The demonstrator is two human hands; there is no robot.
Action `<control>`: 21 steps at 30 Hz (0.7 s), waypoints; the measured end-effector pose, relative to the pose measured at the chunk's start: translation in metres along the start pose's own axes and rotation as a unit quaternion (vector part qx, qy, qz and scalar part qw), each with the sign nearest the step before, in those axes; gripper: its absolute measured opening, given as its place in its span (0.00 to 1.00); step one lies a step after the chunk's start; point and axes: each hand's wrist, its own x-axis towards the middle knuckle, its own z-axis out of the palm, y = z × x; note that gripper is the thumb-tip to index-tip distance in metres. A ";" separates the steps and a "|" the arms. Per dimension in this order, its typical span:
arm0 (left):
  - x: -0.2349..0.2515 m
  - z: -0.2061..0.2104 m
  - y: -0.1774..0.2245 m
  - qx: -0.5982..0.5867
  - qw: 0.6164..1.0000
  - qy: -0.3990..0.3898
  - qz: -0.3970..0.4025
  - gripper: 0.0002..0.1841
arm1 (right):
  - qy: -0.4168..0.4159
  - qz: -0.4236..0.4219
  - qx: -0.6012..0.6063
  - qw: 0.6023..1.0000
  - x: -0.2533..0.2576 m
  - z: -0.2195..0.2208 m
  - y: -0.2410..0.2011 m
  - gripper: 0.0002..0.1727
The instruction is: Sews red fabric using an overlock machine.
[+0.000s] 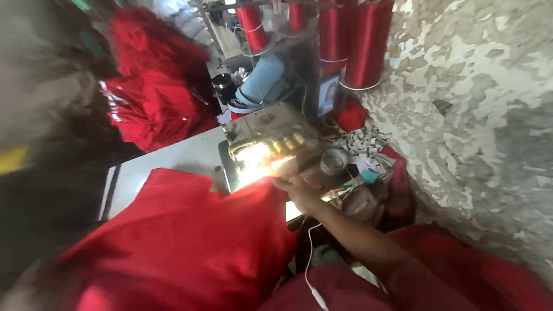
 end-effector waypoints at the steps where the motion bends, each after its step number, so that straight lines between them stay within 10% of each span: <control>1: 0.022 0.019 -0.021 0.050 0.997 -0.029 0.042 0.21 | -0.020 -0.001 -0.027 0.999 0.005 0.005 0.009 0.13; 11: 0.042 0.193 0.100 -0.074 0.918 -0.234 0.313 0.18 | -0.008 -0.064 -0.067 0.996 0.003 0.025 0.034 0.05; 21: 0.064 0.195 0.121 -0.116 0.883 -0.284 0.354 0.10 | -0.022 -0.058 -0.079 0.995 0.013 0.018 0.036 0.05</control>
